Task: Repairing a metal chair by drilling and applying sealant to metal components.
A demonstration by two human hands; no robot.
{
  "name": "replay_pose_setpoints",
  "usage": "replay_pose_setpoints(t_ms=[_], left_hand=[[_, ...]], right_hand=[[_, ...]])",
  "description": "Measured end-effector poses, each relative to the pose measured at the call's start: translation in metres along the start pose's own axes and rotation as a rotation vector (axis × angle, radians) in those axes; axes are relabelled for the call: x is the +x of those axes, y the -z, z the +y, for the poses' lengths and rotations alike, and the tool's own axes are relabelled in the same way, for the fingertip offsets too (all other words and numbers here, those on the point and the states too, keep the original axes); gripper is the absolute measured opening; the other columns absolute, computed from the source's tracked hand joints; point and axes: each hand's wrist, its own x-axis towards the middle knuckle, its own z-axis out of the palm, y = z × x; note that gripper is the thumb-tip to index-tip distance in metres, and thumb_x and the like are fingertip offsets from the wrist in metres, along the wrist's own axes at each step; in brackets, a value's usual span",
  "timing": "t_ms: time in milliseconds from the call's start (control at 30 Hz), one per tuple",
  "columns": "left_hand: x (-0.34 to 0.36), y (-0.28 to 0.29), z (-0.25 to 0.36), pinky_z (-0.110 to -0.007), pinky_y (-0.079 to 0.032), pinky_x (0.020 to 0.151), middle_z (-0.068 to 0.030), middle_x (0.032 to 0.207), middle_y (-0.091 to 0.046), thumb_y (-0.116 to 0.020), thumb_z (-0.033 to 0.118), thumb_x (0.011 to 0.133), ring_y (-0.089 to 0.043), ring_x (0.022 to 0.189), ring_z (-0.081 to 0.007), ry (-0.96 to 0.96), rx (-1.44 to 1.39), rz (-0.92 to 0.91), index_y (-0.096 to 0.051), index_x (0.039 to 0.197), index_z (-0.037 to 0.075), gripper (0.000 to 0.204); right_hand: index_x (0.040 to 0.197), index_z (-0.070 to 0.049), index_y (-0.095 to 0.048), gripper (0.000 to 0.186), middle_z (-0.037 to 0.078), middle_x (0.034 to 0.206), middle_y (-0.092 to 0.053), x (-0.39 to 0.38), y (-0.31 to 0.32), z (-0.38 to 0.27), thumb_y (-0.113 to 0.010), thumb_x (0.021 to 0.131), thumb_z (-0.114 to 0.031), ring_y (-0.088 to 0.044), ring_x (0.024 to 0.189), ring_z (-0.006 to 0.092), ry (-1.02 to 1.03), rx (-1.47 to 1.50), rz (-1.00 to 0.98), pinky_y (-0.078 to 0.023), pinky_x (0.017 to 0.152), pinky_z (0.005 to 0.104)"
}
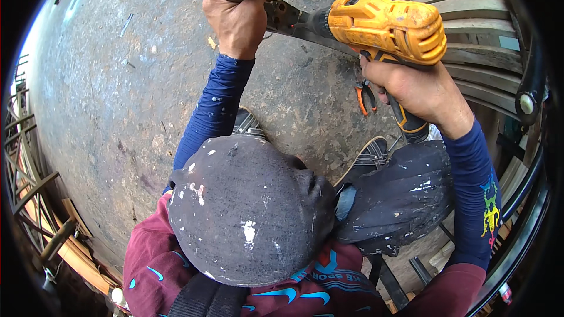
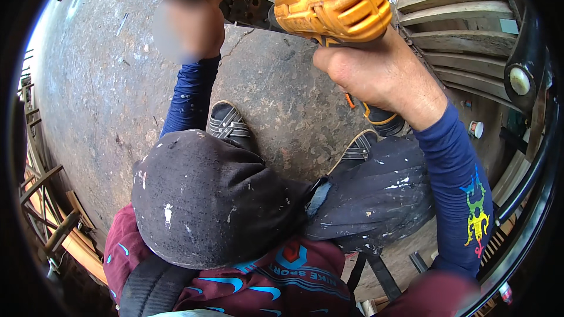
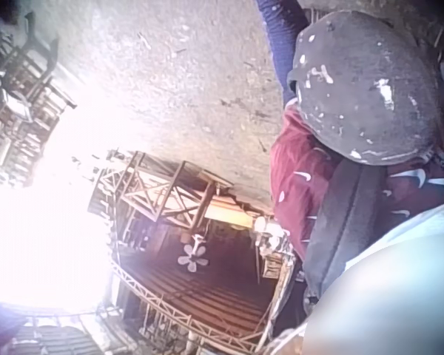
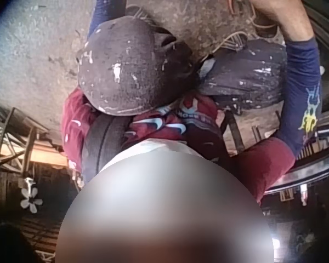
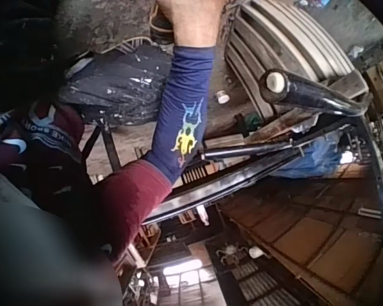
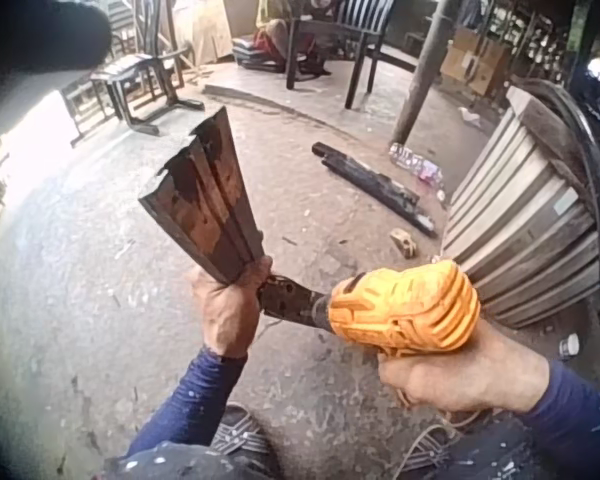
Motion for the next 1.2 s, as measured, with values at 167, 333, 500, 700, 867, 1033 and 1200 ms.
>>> replay_pose_setpoints(t_ms=[167, 333, 500, 700, 867, 1033, 1200], left_hand=[[-0.002, 0.002, -0.026, -0.035, -0.059, 0.075, -0.0053, 0.092, -0.077, -0.079, 0.008, 0.083, -0.072, 0.081, -0.0171, 0.039, -0.028, 0.013, -0.078, 0.102, 0.004, 0.019], [-0.001, -0.005, 0.0, -0.034, -0.057, 0.075, -0.0063, 0.095, -0.075, -0.077, 0.006, 0.084, -0.07, 0.084, -0.0172, 0.13, -0.112, 0.027, -0.076, 0.104, 0.001, 0.021], [-0.01, 0.007, -0.021, -0.035, -0.058, 0.077, -0.0068, 0.094, -0.077, -0.081, 0.008, 0.081, -0.071, 0.082, -0.0173, 0.041, -0.071, 0.052, -0.079, 0.102, 0.002, 0.022], [-0.028, 0.073, -0.008, -0.035, -0.053, 0.092, -0.0134, 0.105, -0.076, -0.075, -0.009, 0.079, -0.07, 0.096, -0.0213, 0.148, -0.26, 0.099, -0.072, 0.109, -0.002, 0.032], [-0.03, 0.132, -0.003, -0.036, -0.054, 0.095, -0.0125, 0.106, -0.076, -0.074, -0.008, 0.08, -0.072, 0.104, -0.0233, 0.026, -0.04, -0.007, -0.069, 0.114, -0.003, 0.035], [-0.036, 0.175, -0.008, -0.034, -0.054, 0.095, -0.0112, 0.107, -0.076, -0.073, -0.008, 0.081, -0.072, 0.103, -0.0216, 0.135, -0.019, -0.096, -0.07, 0.115, -0.003, 0.034], [-0.073, 0.206, -0.003, -0.035, -0.053, 0.098, -0.0098, 0.112, -0.075, -0.072, -0.004, 0.085, -0.069, 0.108, -0.0209, 0.198, -0.012, -0.152, -0.067, 0.121, -0.001, 0.037]], right_hand=[[0.083, 0.0, -0.068, 0.017, 0.006, 0.059, -0.064, 0.0, 0.002, 0.002, -0.062, 0.085, -0.016, -0.064, 0.054, 0.0167, -0.069, 0.007, -0.064, -0.054, 0.055, 0.0347], [0.084, 0.0, -0.068, 0.017, 0.004, 0.061, -0.063, 0.004, 0.0, 0.018, -0.063, 0.086, -0.016, -0.063, 0.055, 0.0145, -0.059, 0.149, -0.008, -0.053, 0.055, 0.0337], [0.098, -0.001, -0.068, 0.016, 0.001, 0.063, -0.06, 0.01, -0.002, 0.013, -0.064, 0.09, -0.015, -0.059, 0.058, 0.0104, -0.134, 0.097, -0.102, -0.049, 0.056, 0.0299], [0.09, -0.004, -0.068, 0.016, 0.007, 0.069, -0.067, 0.009, -0.028, -0.007, -0.06, 0.087, -0.017, -0.066, 0.063, 0.0171, -0.147, 0.155, -0.232, -0.054, 0.062, 0.0343], [0.102, -0.003, -0.068, 0.022, 0.017, 0.089, -0.074, 0.009, -0.068, -0.031, -0.059, 0.083, -0.008, -0.072, 0.085, 0.0291, 0.228, 0.1, -0.26, -0.056, 0.078, 0.0391], [0.103, 0.0, -0.069, 0.022, 0.019, 0.09, -0.075, 0.017, -0.096, -0.045, -0.061, 0.084, -0.007, -0.074, 0.085, 0.0274, 0.244, 0.077, -0.349, -0.058, 0.08, 0.0388], [0.106, -0.001, -0.071, 0.027, 0.015, 0.086, -0.075, 0.016, -0.139, -0.029, -0.063, 0.081, -0.006, -0.072, 0.081, 0.0192, 0.377, 0.306, -0.381, -0.057, 0.076, 0.0347]])
